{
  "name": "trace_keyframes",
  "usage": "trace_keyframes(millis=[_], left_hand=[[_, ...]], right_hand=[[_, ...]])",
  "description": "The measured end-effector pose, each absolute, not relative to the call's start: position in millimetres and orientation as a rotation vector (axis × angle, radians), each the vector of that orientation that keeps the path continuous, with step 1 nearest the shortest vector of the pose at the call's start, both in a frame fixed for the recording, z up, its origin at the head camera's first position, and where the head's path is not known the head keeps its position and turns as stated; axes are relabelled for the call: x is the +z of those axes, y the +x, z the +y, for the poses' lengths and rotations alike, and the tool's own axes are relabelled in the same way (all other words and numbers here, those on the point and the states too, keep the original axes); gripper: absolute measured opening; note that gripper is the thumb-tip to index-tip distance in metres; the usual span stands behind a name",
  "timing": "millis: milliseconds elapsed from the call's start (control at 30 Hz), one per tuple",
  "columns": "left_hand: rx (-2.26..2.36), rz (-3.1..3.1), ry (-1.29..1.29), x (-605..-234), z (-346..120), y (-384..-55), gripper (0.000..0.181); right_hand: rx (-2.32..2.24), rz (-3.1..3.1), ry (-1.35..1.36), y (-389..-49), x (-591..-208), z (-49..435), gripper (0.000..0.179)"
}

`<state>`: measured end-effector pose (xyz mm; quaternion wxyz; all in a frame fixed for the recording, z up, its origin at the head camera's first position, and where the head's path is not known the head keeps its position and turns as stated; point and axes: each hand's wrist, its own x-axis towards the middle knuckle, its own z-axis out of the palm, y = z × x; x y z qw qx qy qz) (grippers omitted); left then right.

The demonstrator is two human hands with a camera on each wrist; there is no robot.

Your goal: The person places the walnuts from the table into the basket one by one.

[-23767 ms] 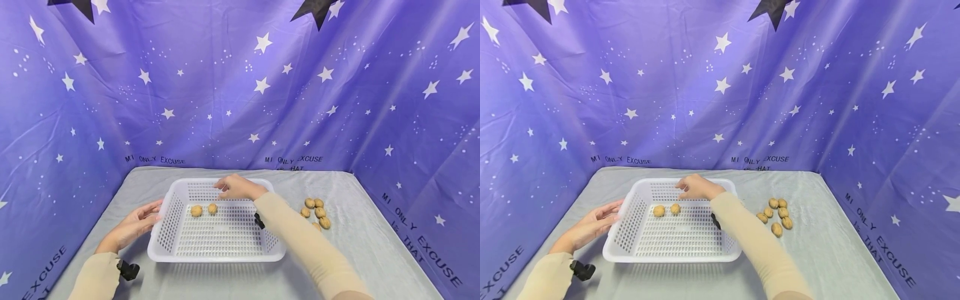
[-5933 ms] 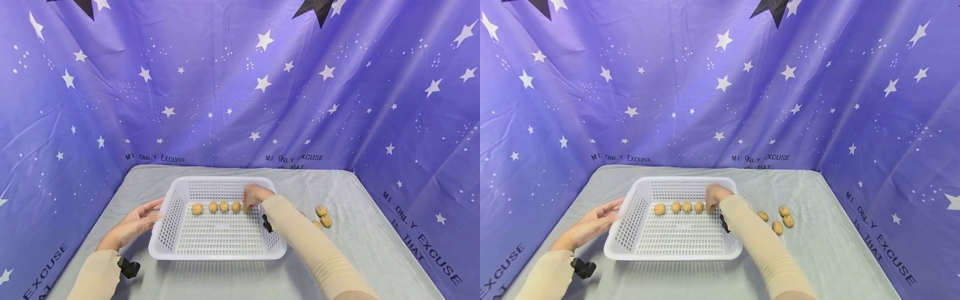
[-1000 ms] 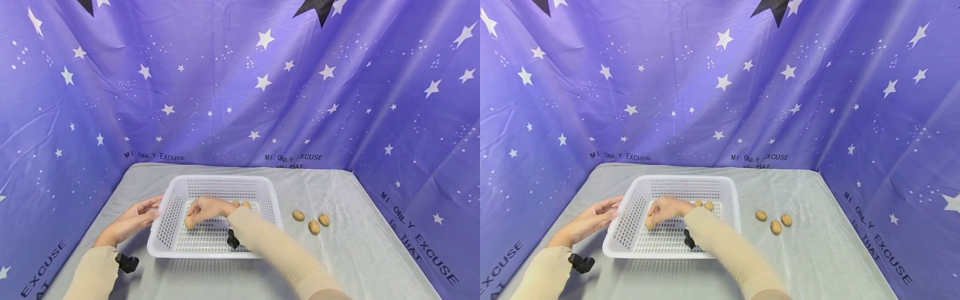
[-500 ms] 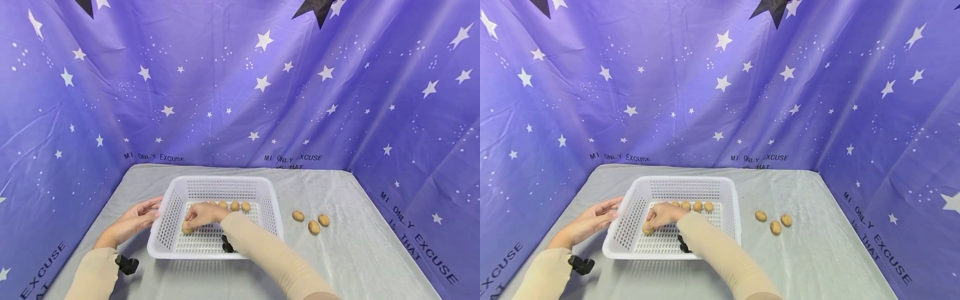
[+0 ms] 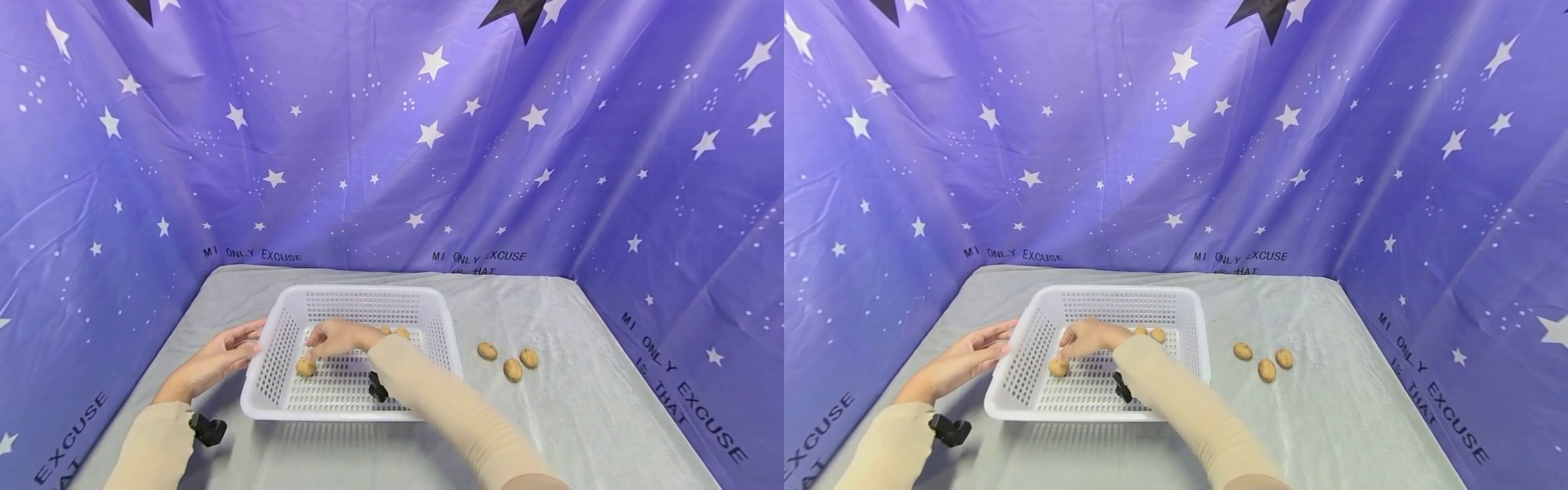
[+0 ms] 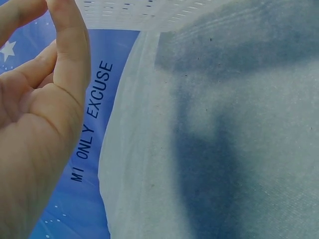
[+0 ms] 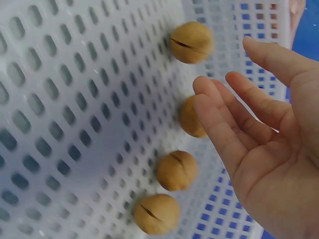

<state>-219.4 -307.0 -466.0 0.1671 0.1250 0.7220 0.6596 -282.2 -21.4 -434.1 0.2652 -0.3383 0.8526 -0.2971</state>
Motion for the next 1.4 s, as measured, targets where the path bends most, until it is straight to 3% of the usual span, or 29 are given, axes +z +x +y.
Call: trace_keyframes(millis=[433, 733, 1000, 1400], left_hand=[[1.885, 2.033, 0.393, -466.1, -312.8, -217.7, 0.063], [1.914, 2.012, 0.450, -466.8, -311.9, -219.1, 0.060], [1.905, 2.038, 0.434, -466.1, -310.0, -220.0, 0.061], [1.911, 2.024, 0.402, -466.7, -307.6, -219.7, 0.062]], right_hand=[[-0.821, 2.325, -0.951, -284.8, -392.9, 5.7, 0.044], [-0.749, 2.405, -0.991, -293.8, -374.0, 39.9, 0.038], [-0.800, 2.449, -1.068, -299.8, -356.2, 88.4, 0.038], [-0.899, 2.590, -0.936, -294.1, -360.8, 185.6, 0.040]])
